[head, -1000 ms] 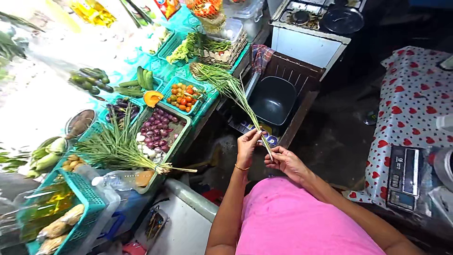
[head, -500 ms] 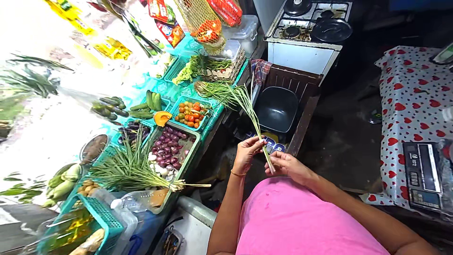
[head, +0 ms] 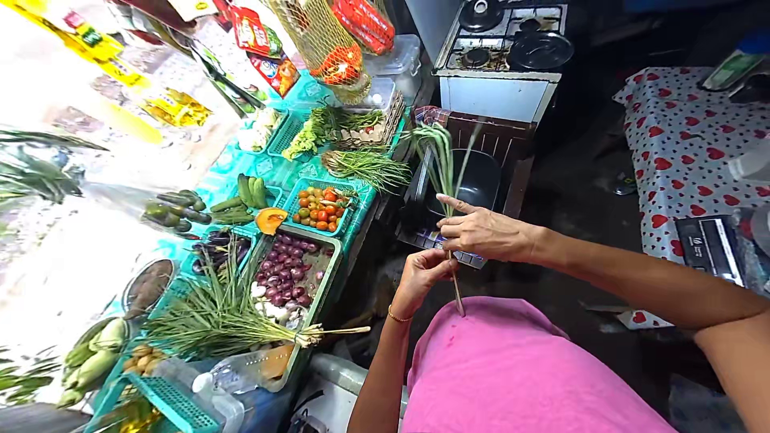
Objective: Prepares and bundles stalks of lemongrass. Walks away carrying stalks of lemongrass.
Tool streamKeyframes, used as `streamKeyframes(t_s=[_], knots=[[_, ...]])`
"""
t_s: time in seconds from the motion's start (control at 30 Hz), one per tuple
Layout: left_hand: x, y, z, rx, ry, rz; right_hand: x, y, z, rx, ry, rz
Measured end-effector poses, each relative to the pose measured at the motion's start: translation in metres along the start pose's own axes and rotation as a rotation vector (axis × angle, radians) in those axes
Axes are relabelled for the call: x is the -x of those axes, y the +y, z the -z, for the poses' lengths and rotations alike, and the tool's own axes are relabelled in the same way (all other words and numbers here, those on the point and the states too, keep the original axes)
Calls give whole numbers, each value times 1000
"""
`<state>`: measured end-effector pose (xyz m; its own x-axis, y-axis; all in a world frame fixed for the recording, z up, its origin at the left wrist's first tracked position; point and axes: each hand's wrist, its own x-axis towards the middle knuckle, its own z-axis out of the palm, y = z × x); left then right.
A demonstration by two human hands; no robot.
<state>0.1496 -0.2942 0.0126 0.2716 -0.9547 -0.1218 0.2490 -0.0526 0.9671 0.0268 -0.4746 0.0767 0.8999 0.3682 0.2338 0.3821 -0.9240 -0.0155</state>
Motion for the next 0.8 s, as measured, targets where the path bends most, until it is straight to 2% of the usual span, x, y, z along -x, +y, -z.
streamKeyframes(t_s=[0.1, 0.2, 0.33, 0.4, 0.5, 0.67, 0.73, 0.8], knots=[[1, -2, 1, 8, -7, -14, 2, -3, 2, 20, -30, -74], [1, -3, 4, 52, 15, -14, 5, -11, -7, -99, -15, -295], [3, -2, 2, 103, 135, -47, 5, -35, -38, -435, 140, -678], [3, -7, -2, 134, 200, -66, 5, -47, -53, -637, 215, -781], [3, -15, -7, 177, 287, -83, 10, -61, -70, -926, 282, -818], [3, -17, -1, 212, 313, -98, 25, -66, -73, -1258, 173, -759], [2, -16, 2, 181, 265, -89, 30, -56, -65, -1220, 62, -730], [-2, -15, 14, -79, 160, -116, 31, -49, -52, -955, -103, -724]])
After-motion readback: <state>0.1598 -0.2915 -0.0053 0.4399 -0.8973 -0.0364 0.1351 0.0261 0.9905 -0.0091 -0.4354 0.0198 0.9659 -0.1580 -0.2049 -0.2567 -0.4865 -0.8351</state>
